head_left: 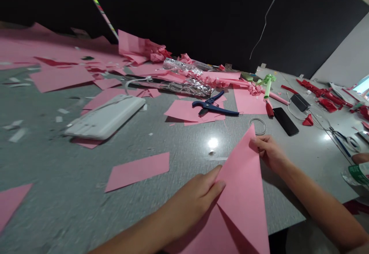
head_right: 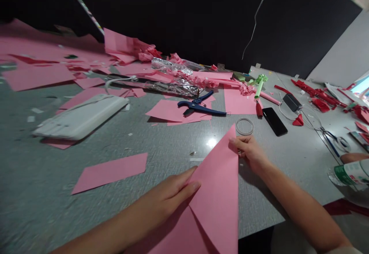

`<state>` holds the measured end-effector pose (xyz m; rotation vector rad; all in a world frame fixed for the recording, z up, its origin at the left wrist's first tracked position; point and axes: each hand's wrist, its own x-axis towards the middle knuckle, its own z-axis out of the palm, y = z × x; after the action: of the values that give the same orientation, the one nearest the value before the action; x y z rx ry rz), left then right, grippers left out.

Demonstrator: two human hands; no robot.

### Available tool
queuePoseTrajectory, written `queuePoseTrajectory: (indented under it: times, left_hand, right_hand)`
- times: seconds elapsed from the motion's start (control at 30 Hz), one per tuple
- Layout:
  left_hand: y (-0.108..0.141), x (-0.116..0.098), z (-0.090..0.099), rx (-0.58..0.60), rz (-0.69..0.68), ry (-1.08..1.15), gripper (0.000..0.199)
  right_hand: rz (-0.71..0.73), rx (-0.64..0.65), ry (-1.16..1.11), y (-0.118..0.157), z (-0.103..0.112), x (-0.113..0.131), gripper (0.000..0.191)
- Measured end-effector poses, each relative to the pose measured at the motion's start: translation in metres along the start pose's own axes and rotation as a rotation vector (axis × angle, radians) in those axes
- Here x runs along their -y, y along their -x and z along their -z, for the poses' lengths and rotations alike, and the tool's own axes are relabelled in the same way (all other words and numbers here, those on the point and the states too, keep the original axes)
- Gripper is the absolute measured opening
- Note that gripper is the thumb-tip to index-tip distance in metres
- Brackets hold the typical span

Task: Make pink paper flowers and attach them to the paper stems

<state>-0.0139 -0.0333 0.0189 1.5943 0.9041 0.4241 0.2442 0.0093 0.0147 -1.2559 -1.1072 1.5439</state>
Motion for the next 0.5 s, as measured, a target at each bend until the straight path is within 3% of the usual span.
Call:
queuePoseTrajectory:
  times: [0.5]
  left_hand:
    - [0.007, 0.026, -0.018, -0.038, 0.032, -0.296, 0.050]
  right_hand:
    - [0.023, -0.138, -0.098, -0.004, 0.008, 0.010, 0.036]
